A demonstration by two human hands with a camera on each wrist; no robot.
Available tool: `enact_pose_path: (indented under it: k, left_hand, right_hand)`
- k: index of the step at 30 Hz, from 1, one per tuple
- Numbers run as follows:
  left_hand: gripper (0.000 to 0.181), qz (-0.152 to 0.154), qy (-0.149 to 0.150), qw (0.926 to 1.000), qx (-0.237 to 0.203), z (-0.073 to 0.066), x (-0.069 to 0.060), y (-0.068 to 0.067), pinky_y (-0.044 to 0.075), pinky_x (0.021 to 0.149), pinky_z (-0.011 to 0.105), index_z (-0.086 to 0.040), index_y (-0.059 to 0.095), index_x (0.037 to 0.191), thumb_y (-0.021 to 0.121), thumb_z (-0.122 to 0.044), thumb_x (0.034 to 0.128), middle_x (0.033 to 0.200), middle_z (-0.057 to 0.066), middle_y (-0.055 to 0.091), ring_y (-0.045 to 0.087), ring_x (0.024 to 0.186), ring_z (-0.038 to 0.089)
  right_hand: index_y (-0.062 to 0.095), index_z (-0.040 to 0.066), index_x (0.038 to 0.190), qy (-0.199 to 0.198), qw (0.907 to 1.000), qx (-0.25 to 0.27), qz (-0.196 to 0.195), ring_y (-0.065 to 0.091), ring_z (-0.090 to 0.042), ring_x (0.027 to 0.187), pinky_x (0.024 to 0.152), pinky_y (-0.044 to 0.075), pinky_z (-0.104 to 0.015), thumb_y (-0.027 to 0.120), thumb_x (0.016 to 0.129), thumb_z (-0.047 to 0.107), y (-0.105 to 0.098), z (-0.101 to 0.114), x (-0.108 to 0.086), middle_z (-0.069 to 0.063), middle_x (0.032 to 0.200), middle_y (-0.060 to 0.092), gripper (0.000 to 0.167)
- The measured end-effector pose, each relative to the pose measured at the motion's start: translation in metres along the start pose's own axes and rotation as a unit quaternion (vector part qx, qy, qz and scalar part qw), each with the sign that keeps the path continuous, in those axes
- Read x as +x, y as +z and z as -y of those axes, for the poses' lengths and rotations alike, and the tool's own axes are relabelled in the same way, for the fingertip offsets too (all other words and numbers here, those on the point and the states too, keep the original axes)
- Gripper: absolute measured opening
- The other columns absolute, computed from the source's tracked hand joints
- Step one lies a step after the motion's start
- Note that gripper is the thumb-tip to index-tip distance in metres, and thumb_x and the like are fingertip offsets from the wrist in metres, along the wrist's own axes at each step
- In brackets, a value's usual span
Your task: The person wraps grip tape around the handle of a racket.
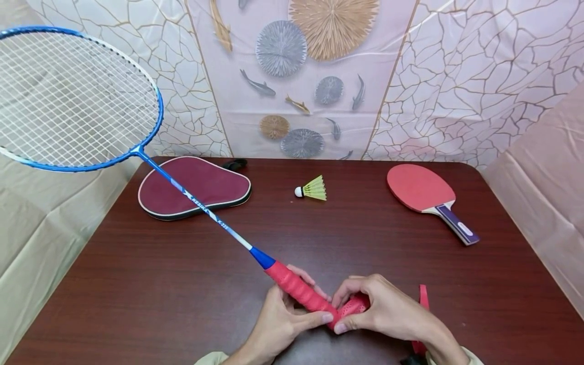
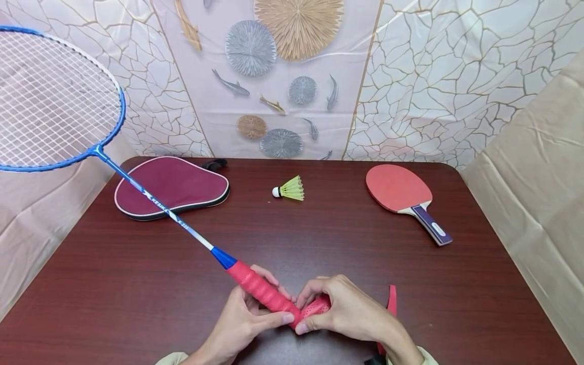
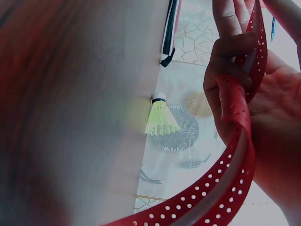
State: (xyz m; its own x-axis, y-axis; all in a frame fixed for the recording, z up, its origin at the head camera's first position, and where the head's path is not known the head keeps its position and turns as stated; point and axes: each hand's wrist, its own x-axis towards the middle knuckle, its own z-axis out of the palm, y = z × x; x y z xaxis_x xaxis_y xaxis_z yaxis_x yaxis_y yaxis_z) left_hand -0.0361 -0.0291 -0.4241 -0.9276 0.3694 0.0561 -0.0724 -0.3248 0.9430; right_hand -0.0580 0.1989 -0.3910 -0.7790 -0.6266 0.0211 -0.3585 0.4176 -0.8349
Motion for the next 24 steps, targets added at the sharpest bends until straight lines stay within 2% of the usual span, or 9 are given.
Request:
enact_pose_path:
  k: [4, 13, 20, 24]
  left_hand:
    - [0.050, -0.006, -0.005, 0.9999, 0.007, -0.0012, -0.0003, 0.0003, 0.057, 0.079, 0.037, -0.001, 0.046, 0.111, 0.082, 0.002, 0.0763, 0.103, 0.023, 0.069, 0.069, 0.092, 0.032]
    - [0.048, -0.015, 0.017, 0.9993, 0.029, -0.0035, -0.0006, -0.0012, 0.056, 0.081, 0.036, 0.000, 0.047, 0.108, 0.082, 0.002, 0.0761, 0.104, 0.023, 0.068, 0.069, 0.092, 0.031]
    - [0.046, -0.019, 0.030, 0.9984, 0.044, -0.0042, -0.0008, -0.0028, 0.056, 0.082, 0.036, -0.002, 0.048, 0.107, 0.082, 0.001, 0.0767, 0.104, 0.021, 0.068, 0.069, 0.092, 0.031]
    - [0.046, -0.017, 0.033, 0.9984, 0.043, -0.0044, -0.0002, -0.0031, 0.056, 0.082, 0.035, -0.002, 0.048, 0.107, 0.082, 0.002, 0.0768, 0.104, 0.021, 0.068, 0.069, 0.093, 0.031]
  right_hand:
    - [0.069, 0.031, 0.096, 0.004, 1.0000, 0.001, -0.006, 0.057, -0.006, 0.068, 0.056, 0.049, -0.023, 0.082, 0.077, 0.040, 0.0008, 0.0003, 0.0001, 0.012, 0.084, 0.067, 0.024]
    - [0.072, 0.030, 0.103, -0.011, 0.9998, 0.014, 0.005, 0.062, -0.009, 0.078, 0.066, 0.053, -0.025, 0.077, 0.085, 0.032, -0.0023, -0.0009, 0.0001, 0.011, 0.094, 0.068, 0.019]
    - [0.072, 0.034, 0.090, -0.005, 0.9988, -0.034, -0.036, 0.056, -0.006, 0.067, 0.058, 0.049, -0.023, 0.082, 0.078, 0.038, -0.0042, -0.0018, 0.0012, 0.014, 0.079, 0.064, 0.015]
    - [0.073, 0.033, 0.090, -0.018, 0.9990, -0.023, -0.033, 0.056, -0.007, 0.068, 0.057, 0.049, -0.023, 0.080, 0.081, 0.036, -0.0044, -0.0033, -0.0002, 0.013, 0.079, 0.063, 0.012]
